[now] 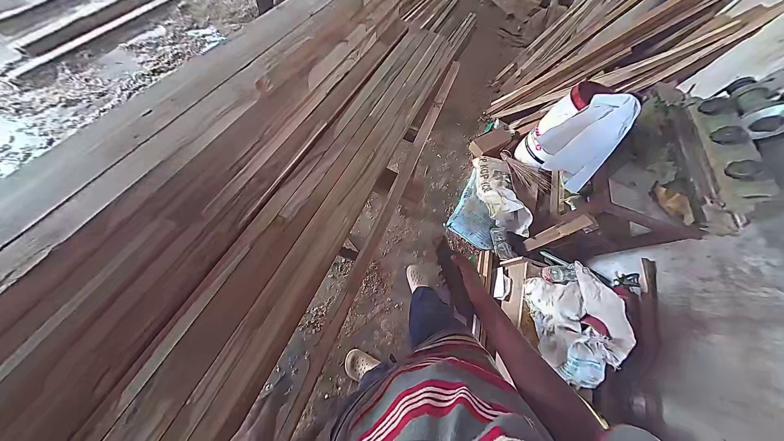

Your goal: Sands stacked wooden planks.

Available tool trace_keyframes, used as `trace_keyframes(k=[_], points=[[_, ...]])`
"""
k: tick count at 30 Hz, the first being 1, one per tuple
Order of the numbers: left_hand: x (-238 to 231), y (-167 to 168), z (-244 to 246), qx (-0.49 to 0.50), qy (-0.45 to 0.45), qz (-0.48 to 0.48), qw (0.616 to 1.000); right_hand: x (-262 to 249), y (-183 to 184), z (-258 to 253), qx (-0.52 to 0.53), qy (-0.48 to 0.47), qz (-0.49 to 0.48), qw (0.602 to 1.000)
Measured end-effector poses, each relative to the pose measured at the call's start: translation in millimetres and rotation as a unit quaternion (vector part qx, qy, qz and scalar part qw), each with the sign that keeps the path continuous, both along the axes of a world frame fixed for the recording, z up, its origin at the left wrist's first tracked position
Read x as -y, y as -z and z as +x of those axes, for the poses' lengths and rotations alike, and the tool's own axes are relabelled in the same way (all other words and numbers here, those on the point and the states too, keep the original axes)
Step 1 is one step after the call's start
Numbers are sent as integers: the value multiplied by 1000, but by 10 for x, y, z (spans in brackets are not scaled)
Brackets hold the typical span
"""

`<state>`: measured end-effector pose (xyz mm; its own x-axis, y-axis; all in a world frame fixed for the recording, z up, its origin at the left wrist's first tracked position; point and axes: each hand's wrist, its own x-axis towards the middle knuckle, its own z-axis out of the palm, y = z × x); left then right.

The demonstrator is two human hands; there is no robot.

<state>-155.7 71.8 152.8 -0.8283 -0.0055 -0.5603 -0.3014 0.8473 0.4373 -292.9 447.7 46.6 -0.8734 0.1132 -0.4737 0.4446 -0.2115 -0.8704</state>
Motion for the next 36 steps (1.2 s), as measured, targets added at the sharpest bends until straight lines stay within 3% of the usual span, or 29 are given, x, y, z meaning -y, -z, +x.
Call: trace_keyframes(k=[2,4,7,10,12,14,17,20,22,24,27,29,32,36], points=[[-474,-22,-580,-97,62,135,984,-222,19,-526,-52,37,66,996],[-1021,118,-1284,-179,103,185,961,-533,44,-1241,-92,41,144,984],[-1825,297,-2554,-253,101,191,943,-1172,82,-2629,-164,-6,286,944],[-2500,539,-3911,-280,45,121,951,-1674,92,-4062,-267,-82,412,867],[-2735,816,-4637,-236,38,61,969,-1774,112,-4652,-284,-136,448,836],[-2878,983,-5160,-198,16,59,978,-1782,79,-5003,-282,-179,472,816],[-2970,864,-5478,7,-20,96,995,-1713,-90,-4973,-228,-265,548,760],[-2913,864,-5598,149,-58,179,971,-1571,-628,-4681,-83,-349,601,714],[-2964,927,-5576,160,-85,186,966,-1541,-900,-4677,-31,-354,599,717],[-3040,929,-5568,133,-73,124,981,-1528,-1056,-4904,-21,-309,591,745],[-3111,912,-5506,114,-43,54,991,-1479,-986,-5235,-3,-263,564,783],[-3124,872,-5524,111,-37,48,992,-1351,-929,-5168,0,-266,548,793],[-3145,828,-5523,117,-33,46,992,-1123,-981,-4740,5,-290,550,783],[-3149,886,-5504,116,-35,47,991,-1168,-1026,-4565,37,-333,556,760]])
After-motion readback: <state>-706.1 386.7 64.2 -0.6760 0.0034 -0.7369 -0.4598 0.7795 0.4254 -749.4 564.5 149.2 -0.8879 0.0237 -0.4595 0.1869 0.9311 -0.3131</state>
